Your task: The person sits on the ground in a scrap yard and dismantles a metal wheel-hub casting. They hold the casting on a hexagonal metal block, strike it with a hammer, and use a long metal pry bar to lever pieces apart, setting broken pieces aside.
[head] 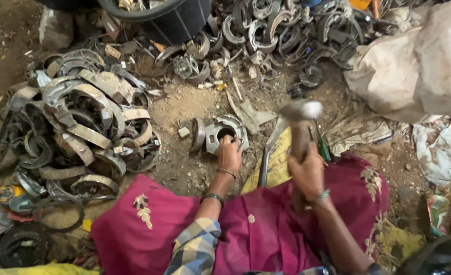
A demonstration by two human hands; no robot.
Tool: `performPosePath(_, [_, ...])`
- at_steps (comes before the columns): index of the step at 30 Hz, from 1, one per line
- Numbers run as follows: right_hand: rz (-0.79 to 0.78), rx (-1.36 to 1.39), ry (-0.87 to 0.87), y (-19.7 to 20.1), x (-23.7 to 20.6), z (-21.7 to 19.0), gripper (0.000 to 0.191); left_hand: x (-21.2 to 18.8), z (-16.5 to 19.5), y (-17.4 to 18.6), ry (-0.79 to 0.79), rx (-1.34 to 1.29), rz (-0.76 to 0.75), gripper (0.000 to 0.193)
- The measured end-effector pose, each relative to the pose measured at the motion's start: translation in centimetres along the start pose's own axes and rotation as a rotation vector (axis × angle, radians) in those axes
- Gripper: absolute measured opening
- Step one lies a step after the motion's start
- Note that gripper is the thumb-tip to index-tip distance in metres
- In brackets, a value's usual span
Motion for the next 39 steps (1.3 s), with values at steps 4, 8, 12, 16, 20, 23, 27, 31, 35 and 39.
performPosePath(4, [0.254,0.374,0.556,7.6,-2.1,-12.0,0.038,0.3,0.1,0.2,0.031,0.017,-0.063,0.035])
performPosePath(8, [0.360,0.581,0.796,11.2,-2.6,-14.6,0.025,0.3,0.0,0.0,0.022,-0.001,-0.074,0.043])
performPosePath(12, [0.249,-0.025,0.452,3.3,-1.2,-6.9,0.041,0.0,-0.1,-0.6,-0.029,-0.038,-0.012,0.046])
performPosePath(16, [-0.373,-0.588,0.064,-8.4,0.2,5.2,0.044,-0.1,-2.1,-2.1,0.215,-0.104,-0.059,0.017])
performPosePath(20, [-0.225,-0.405,0.122,-6.2,0.7,4.6,0.049,0.0,-0.8,-1.1,0.074,-0.071,-0.008,0.026])
performPosePath(23, [-0.122,-0.166,0.048,-2.0,0.1,0.1,0.043,0.2,-0.4,-0.6,0.068,-0.047,-0.039,0.027])
performPosePath(27, [0.138,0.164,0.334,4.8,-2.0,-9.5,0.040,0.3,0.6,0.7,0.036,-0.031,-0.061,0.039])
performPosePath(31, [0.354,0.528,0.773,10.6,-3.2,-14.2,0.034,0.3,0.7,0.8,0.051,-0.032,-0.091,0.042])
performPosePath(35, [0.377,0.099,0.600,5.9,-1.8,-8.2,0.040,0.0,0.2,-0.5,0.056,-0.016,-0.089,0.044])
performPosePath(39, [-0.332,-0.665,0.135,-9.1,1.3,5.7,0.049,0.4,-2.2,-2.0,0.193,0.180,-0.242,0.011])
Point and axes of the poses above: each hand's wrist, its own x-axis towards the middle knuckle, its own y-axis out of the back of the hand, z = x × y, the point moved 9 cm from there along x, towards the middle knuckle, and after that the axes turned 2 degrees about -z, right-handed, at the moved point
